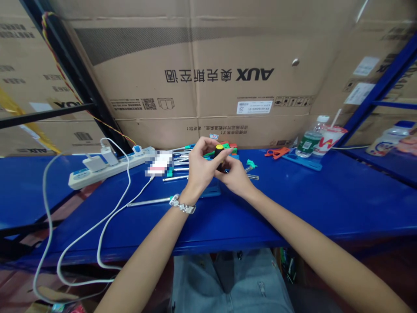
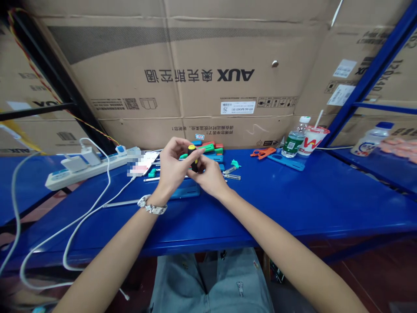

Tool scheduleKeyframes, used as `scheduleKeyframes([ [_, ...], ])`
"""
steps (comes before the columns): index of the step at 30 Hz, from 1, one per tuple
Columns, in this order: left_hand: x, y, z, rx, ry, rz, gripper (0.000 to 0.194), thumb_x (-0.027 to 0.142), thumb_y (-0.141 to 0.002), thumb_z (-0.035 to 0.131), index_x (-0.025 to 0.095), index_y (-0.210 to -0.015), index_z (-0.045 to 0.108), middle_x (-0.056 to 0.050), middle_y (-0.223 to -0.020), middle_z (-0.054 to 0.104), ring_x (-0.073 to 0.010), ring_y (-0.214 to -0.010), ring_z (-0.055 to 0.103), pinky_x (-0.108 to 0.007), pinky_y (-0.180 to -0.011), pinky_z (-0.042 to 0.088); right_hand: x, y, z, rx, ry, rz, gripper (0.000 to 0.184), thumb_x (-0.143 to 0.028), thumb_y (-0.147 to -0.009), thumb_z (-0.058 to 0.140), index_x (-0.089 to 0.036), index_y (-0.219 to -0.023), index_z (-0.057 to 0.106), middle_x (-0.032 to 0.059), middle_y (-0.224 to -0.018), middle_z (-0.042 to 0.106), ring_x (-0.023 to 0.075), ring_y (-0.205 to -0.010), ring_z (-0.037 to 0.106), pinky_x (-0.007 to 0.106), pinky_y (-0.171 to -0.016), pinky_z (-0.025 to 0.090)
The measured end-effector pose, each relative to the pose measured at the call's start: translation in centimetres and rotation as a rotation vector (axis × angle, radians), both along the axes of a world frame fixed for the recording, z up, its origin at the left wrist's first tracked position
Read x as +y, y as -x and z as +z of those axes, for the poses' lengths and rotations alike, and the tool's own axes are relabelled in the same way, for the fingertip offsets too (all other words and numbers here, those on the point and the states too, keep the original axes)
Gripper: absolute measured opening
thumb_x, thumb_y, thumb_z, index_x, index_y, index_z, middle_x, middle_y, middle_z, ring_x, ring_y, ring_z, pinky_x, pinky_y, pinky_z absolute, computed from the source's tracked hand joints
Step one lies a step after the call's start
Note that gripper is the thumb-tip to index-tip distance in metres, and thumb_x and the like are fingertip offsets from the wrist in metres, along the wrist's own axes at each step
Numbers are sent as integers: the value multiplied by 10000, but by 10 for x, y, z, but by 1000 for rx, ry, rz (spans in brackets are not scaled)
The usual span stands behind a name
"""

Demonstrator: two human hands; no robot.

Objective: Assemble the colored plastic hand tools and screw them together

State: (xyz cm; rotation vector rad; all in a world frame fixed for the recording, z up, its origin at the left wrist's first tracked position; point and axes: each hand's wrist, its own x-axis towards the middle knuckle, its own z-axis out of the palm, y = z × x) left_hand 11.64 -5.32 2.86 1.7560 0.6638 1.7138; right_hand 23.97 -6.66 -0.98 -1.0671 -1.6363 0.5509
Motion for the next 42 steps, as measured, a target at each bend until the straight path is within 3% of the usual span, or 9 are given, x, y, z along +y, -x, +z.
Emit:
scheduleKeyframes([
  [6, 3, 14, 4, 203, -9, -293, 229, 421, -1011, 566, 235, -1001, 699, -81, -1047, 767, -208, -1037, 724, -375, -958, 567, -8, -14, 14, 5, 51, 247, 305, -507, -904, 615, -204, -922, 642, 17, -810, 629, 167, -720, 546, 315, -671, 452],
  [9, 2, 9, 3, 157, -9, -203, 213, 429, -973, 633, 242, -1062, 683, -84, -1114, 748, -209, -1092, 704, -371, -990, 544, -4, -14, 10, 6, 33, 182, 306, -492, -872, 659, -196, -806, 623, 16, -758, 620, 172, -712, 548, 321, -668, 454],
  [14, -2, -5, -2, 1, -13, 22, 331, 385, -771, 871, 205, -907, 629, -27, -864, 710, -163, -821, 696, -309, -795, 560, 3, 0, -1, 47, -8, -6, 293, -382, -785, 735, -218, -697, 510, -27, -647, 514, 151, -627, 472, 305, -603, 414],
  [21, 0, 10, 1, 215, 1, -296, 325, 483, -1023, 529, 205, -1077, 689, -99, -1106, 760, -220, -1102, 705, -359, -968, 549, -5, -13, 10, 54, 34, 285, 330, -539, -879, 638, -209, -879, 634, 23, -812, 631, 190, -768, 571, 342, -715, 482],
  [24, -1, 4, -1, 132, 9, -208, 360, 498, -944, 669, 212, -1163, 646, -100, -1138, 745, -221, -1098, 700, -352, -932, 555, -1, -11, 6, 57, 24, 203, 303, -486, -826, 696, -203, -775, 602, 7, -739, 598, 182, -719, 550, 337, -690, 468],
  [28, -3, -5, -3, 8, 19, -26, 361, 454, -802, 838, 189, -948, 641, -53, -931, 746, -179, -847, 715, -302, -776, 566, 4, -1, -1, 78, -13, 24, 302, -402, -750, 746, -219, -717, 508, -28, -654, 494, 145, -615, 446, 299, -587, 391],
  [31, -2, 1, -2, 89, 45, -149, 284, 465, -935, 686, 185, -985, 678, -77, -936, 765, -193, -857, 731, -308, -756, 580, -1, -3, 3, 48, -23, 74, 300, -452, -789, 742, -206, -838, 577, -5, -737, 549, 154, -653, 468, 305, -612, 414],
  [35, 2, 11, 0, 216, 36, -293, 324, 465, -1034, 511, 212, -1114, 696, -100, -1093, 770, -214, -1079, 714, -362, -952, 561, -5, -13, 12, 21, 27, 293, 369, -569, -886, 634, -204, -837, 612, 21, -799, 601, 177, -746, 525, 322, -696, 448],
  [42, -2, 2, -1, 42, 6, 3, 291, 427, -836, 807, 187, -932, 675, -55, -909, 746, -177, -841, 713, -313, -797, 570, 4, -4, 3, 41, -25, 70, 432, -479, -749, 772, -233, -649, 431, -47, -619, 422, 129, -606, 379, 291, -586, 344],
])
